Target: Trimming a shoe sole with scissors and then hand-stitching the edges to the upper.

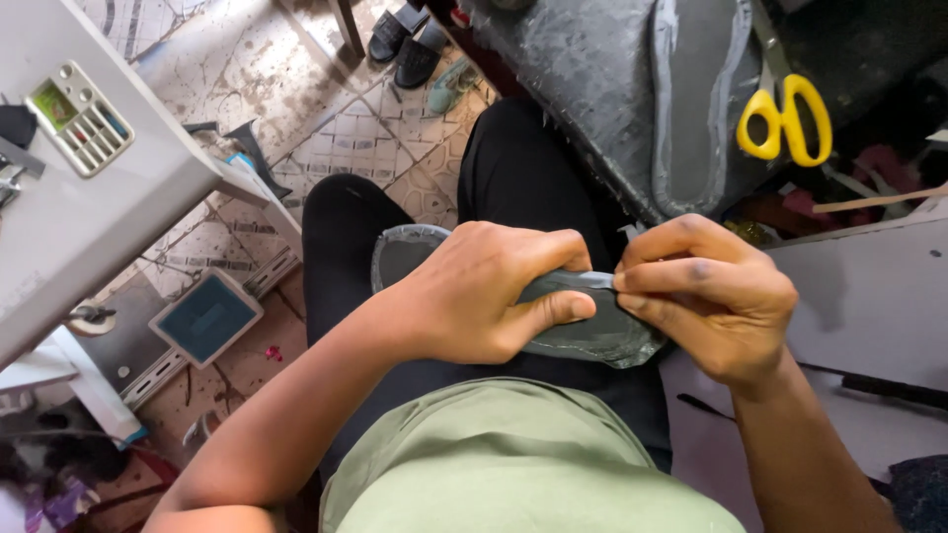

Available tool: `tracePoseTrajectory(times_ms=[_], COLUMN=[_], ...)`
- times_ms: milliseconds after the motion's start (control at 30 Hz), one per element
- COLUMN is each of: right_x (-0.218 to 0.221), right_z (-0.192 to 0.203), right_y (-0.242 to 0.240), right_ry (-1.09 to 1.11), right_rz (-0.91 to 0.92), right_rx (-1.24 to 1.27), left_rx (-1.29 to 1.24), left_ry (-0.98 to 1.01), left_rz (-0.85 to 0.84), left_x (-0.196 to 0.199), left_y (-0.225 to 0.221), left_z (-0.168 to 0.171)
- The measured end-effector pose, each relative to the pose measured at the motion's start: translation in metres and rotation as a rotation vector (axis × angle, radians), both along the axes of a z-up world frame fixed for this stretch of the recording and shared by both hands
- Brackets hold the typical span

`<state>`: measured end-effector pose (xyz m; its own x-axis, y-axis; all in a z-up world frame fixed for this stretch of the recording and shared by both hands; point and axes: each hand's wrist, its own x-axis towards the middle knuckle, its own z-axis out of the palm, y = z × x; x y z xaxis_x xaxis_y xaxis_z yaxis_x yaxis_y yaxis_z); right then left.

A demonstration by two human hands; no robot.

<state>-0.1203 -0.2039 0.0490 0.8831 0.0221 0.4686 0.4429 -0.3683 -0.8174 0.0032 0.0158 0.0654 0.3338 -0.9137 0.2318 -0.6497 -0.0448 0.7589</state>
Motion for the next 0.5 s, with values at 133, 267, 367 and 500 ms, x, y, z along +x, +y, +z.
tracePoseTrajectory(times_ms=[133,267,367,500], right_x=[0.022,0.036,0.054,0.081], right_z=[0.014,-0.007,-0.035,-0.046], right_y=[-0.01,-0.024,-0.038,-0.038], right_ry=[-0.013,0.116,0.18,0.045], right_rz=[0.074,-0.218,-0.666,-0.815], right_rx=[-0.071,-0.036,-0.306,-0.75], left_rx=[-0.022,0.12,0.093,0.107], left_ry=[-0.023,-0.091,-0.086,-0.053], left_rz=[0.063,0.214,0.238,0.237], left_x=[0.014,0.025,0.025,0.02], left_y=[-0.007,-0.016,-0.019,-0.019], left_z=[-0.015,-0.025,-0.037,-0.047])
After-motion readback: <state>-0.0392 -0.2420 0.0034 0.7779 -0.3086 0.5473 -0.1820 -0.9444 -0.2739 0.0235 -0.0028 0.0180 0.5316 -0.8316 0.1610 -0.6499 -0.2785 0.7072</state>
